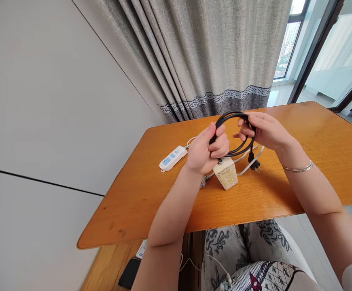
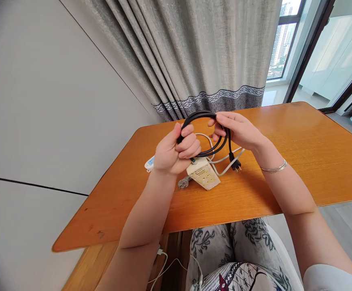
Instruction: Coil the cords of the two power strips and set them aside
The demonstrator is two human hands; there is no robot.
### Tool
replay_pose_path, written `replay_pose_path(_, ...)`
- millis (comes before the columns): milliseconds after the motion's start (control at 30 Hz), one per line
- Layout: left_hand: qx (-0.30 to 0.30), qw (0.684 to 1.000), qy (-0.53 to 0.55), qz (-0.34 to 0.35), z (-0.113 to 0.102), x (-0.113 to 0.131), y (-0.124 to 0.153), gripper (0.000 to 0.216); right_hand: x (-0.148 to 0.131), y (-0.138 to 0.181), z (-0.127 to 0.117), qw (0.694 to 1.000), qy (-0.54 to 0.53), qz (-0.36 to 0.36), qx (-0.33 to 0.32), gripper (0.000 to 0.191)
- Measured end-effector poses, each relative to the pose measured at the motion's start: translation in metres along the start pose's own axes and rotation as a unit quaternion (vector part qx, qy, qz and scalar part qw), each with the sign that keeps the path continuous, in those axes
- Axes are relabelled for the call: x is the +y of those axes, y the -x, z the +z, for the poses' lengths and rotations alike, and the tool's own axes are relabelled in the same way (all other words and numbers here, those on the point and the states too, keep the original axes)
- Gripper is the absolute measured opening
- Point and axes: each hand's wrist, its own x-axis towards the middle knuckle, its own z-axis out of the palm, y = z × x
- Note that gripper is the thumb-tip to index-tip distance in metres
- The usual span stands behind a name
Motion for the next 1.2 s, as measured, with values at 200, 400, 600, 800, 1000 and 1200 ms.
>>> replay_pose_path(200,0.011,0.999,0.048,0.007,-0.007,0.003,-0.006,0.047,0.009,0.004,-0.023,0.99,0.022,0.039,-0.131,0.05)
replay_pose_path(400,0.004,0.999,0.045,0.001,-0.009,0.004,-0.006,0.049,0.013,0.003,-0.022,0.992,0.02,0.07,-0.1,0.044)
replay_pose_path(600,0.002,1.0,0.014,-0.021,-0.011,0.005,-0.005,0.048,0.014,0.002,-0.016,0.994,0.017,0.069,-0.08,0.044)
replay_pose_path(800,0.016,1.0,0.01,0.008,-0.007,0.003,-0.007,0.047,0.018,-0.003,-0.014,0.999,0.02,0.014,0.03,0.055)
replay_pose_path(1000,0.011,1.0,-0.003,-0.006,-0.005,0.002,-0.006,0.046,0.018,-0.005,0.001,0.987,0.074,-0.026,0.137,0.058)
replay_pose_path(1200,0.002,1.0,-0.023,0.009,-0.004,0.001,-0.001,0.047,0.019,-0.006,0.012,0.983,0.094,-0.028,0.158,0.058)
